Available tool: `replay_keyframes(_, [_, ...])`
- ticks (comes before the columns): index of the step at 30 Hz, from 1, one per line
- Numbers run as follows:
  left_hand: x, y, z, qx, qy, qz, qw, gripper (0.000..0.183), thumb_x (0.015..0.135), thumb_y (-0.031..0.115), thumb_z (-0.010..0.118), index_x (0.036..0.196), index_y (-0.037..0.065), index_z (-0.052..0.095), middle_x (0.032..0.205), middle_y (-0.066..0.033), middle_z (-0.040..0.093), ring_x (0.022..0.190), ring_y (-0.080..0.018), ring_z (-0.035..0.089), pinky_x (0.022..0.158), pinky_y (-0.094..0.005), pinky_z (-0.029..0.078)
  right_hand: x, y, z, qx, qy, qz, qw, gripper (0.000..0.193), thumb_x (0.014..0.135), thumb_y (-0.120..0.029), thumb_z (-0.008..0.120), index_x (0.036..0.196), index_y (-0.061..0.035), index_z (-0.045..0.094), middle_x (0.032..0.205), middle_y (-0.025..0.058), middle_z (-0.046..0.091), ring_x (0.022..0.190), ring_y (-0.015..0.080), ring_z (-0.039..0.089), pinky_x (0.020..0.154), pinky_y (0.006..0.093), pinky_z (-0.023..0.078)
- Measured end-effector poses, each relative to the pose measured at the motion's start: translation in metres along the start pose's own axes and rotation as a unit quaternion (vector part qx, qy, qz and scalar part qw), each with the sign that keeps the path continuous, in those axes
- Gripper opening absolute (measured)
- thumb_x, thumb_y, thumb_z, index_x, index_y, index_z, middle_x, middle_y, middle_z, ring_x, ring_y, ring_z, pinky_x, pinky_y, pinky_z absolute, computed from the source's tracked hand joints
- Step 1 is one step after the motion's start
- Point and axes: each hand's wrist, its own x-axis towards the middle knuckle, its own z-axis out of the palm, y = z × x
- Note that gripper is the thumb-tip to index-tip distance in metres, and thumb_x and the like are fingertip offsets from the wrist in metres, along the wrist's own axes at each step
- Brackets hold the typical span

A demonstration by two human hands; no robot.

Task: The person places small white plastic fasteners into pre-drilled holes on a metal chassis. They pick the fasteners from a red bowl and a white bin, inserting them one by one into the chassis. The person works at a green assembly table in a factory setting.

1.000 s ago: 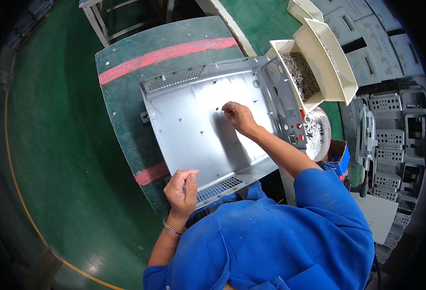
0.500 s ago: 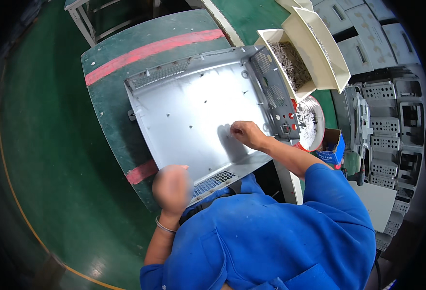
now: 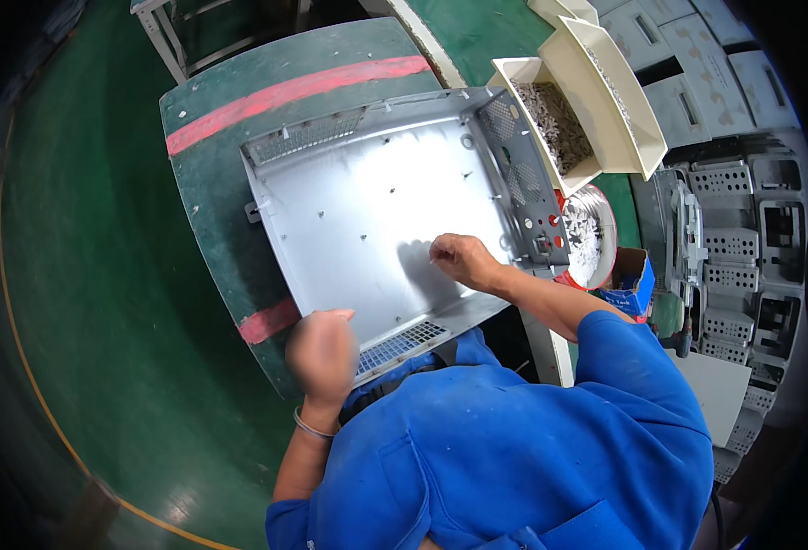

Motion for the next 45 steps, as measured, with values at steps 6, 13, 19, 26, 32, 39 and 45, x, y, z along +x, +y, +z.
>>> replay_keyframes(6, [-0.002, -0.002, -0.001, -0.046, 0.012, -0.032, 0.998, 0.011, 0.080, 0.008, 0.049, 0.077, -0.001, 0.056, 0.058, -0.0018, 0.049, 0.047, -0.0057, 0.040, 0.044, -0.0194, 0.031, 0.006, -0.027, 0.032, 0.016, -0.185, -0.197, 0.963, 0.011, 0.069, -0.006, 0.055, 0.080, -0.0060, 0.052, 0.076, 0.0097, 0.054, 0.071, 0.0264, 0.054, 0.063, 0.0332, 0.044])
replay_keyframes(13, [-0.004, -0.005, -0.001, -0.095, 0.039, -0.036, 0.994, 0.012, 0.080, 0.008, 0.049, 0.076, -0.001, 0.056, 0.056, -0.0006, 0.047, 0.047, -0.0042, 0.039, 0.043, -0.0182, 0.030, 0.002, -0.018, 0.043, -0.041, -0.251, -0.195, 0.947, 0.012, 0.070, -0.010, 0.056, 0.080, -0.0079, 0.050, 0.076, 0.0090, 0.054, 0.071, 0.0274, 0.054, 0.064, 0.0353, 0.044])
replay_keyframes(19, [-0.004, -0.005, -0.002, -0.077, 0.033, -0.013, 0.996, 0.020, 0.085, 0.016, 0.045, 0.079, -0.001, 0.052, 0.054, 0.0008, 0.043, 0.047, -0.0035, 0.037, 0.043, -0.0169, 0.028, 0.001, -0.027, 0.038, -0.032, -0.250, -0.183, 0.950, 0.011, 0.070, -0.010, 0.056, 0.079, -0.0077, 0.049, 0.074, 0.0100, 0.053, 0.069, 0.0285, 0.054, 0.062, 0.0356, 0.044])
replay_keyframes(26, [-0.004, -0.007, 0.000, -0.130, 0.054, -0.037, 0.989, 0.012, 0.081, 0.010, 0.050, 0.077, 0.000, 0.056, 0.053, 0.0010, 0.046, 0.046, -0.0030, 0.038, 0.043, -0.0174, 0.030, 0.000, -0.027, 0.039, -0.010, -0.251, -0.179, 0.951, 0.011, 0.070, -0.009, 0.056, 0.077, -0.0067, 0.047, 0.071, 0.0102, 0.053, 0.067, 0.0291, 0.054, 0.061, 0.0360, 0.043])
replay_keyframes(32, [-0.003, -0.006, 0.000, -0.115, 0.055, -0.033, 0.991, 0.012, 0.081, 0.010, 0.050, 0.077, 0.000, 0.056, 0.054, 0.0002, 0.047, 0.046, -0.0036, 0.039, 0.044, -0.0176, 0.031, 0.000, -0.025, 0.039, -0.022, -0.247, -0.194, 0.949, 0.010, 0.071, -0.010, 0.055, 0.077, -0.0069, 0.047, 0.071, 0.0102, 0.053, 0.068, 0.0287, 0.054, 0.061, 0.0360, 0.044])
replay_keyframes(39, [-0.003, -0.005, 0.000, -0.092, 0.041, -0.019, 0.995, 0.020, 0.085, 0.017, 0.046, 0.080, -0.001, 0.053, 0.055, 0.0008, 0.044, 0.047, -0.0033, 0.037, 0.043, -0.0166, 0.029, 0.002, -0.021, 0.045, -0.086, -0.246, -0.259, 0.930, 0.007, 0.073, -0.014, 0.051, 0.075, -0.0072, 0.049, 0.072, 0.0091, 0.054, 0.069, 0.0272, 0.055, 0.062, 0.0359, 0.045])
replay_keyframes(45, [-0.003, 0.004, -0.003, -0.186, 0.029, -0.098, 0.977, 0.020, 0.085, 0.017, 0.044, 0.079, 0.000, 0.052, 0.056, 0.0003, 0.044, 0.045, -0.0042, 0.036, 0.040, -0.0172, 0.027, 0.004, -0.025, 0.048, -0.176, -0.254, -0.271, 0.912, 0.017, 0.074, -0.022, 0.050, 0.070, -0.0053, 0.048, 0.068, 0.0094, 0.054, 0.067, 0.0265, 0.055, 0.059, 0.0366, 0.046])
